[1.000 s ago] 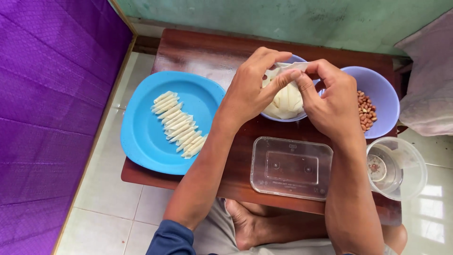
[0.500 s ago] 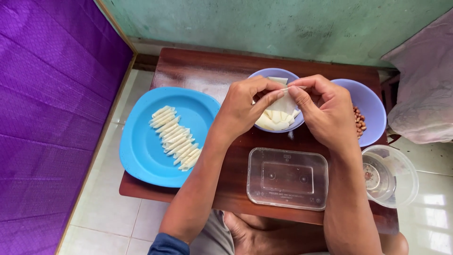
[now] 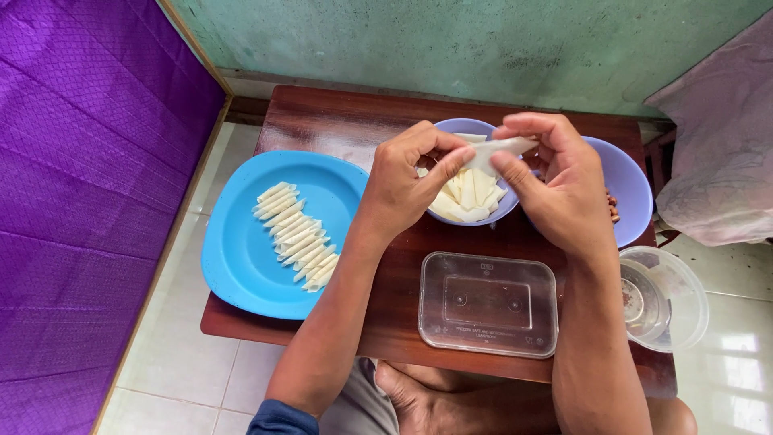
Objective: The person is assembling nut rolls by placing peanuts onto a square wrapper and rolling it into a thin cylinder.
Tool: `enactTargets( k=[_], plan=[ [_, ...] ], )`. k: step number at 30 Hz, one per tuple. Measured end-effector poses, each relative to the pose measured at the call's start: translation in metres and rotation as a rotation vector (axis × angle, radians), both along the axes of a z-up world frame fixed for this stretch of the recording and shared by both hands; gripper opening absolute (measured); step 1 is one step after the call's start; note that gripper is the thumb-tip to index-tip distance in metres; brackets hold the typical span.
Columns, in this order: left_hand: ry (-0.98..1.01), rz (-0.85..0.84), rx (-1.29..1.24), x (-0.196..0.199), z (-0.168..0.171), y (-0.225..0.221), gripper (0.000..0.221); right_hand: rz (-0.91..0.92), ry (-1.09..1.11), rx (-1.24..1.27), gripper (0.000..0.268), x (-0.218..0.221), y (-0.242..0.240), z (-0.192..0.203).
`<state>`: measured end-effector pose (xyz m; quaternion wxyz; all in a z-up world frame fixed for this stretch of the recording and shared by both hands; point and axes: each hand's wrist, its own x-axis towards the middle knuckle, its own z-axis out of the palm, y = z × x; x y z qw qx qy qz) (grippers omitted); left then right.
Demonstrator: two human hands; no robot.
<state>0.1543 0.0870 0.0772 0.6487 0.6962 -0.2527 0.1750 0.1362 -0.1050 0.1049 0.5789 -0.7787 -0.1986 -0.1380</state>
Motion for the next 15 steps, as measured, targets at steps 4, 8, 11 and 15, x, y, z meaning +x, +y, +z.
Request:
enactTargets(
  k=[4,8,11,15],
  plan=[
    [0.012,-0.034,0.016,-0.006,0.003,-0.002,0.01,0.025,0.036,-0.035,0.029,-0.004,-0.001,-0.001],
    [-0.021,0.017,0.02,-0.006,0.002,-0.001,0.012,-0.006,0.023,-0.039,0.008,-0.002,-0.009,-0.008],
    [-0.031,0.048,0.013,-0.004,-0.003,-0.002,0.014,0.0,0.008,-0.015,0.009,-0.001,-0.009,-0.006],
    [-0.004,0.028,-0.02,-0.001,-0.013,-0.006,0.026,0.035,-0.025,0.017,0.01,0.001,-0.009,-0.009]
  ],
)
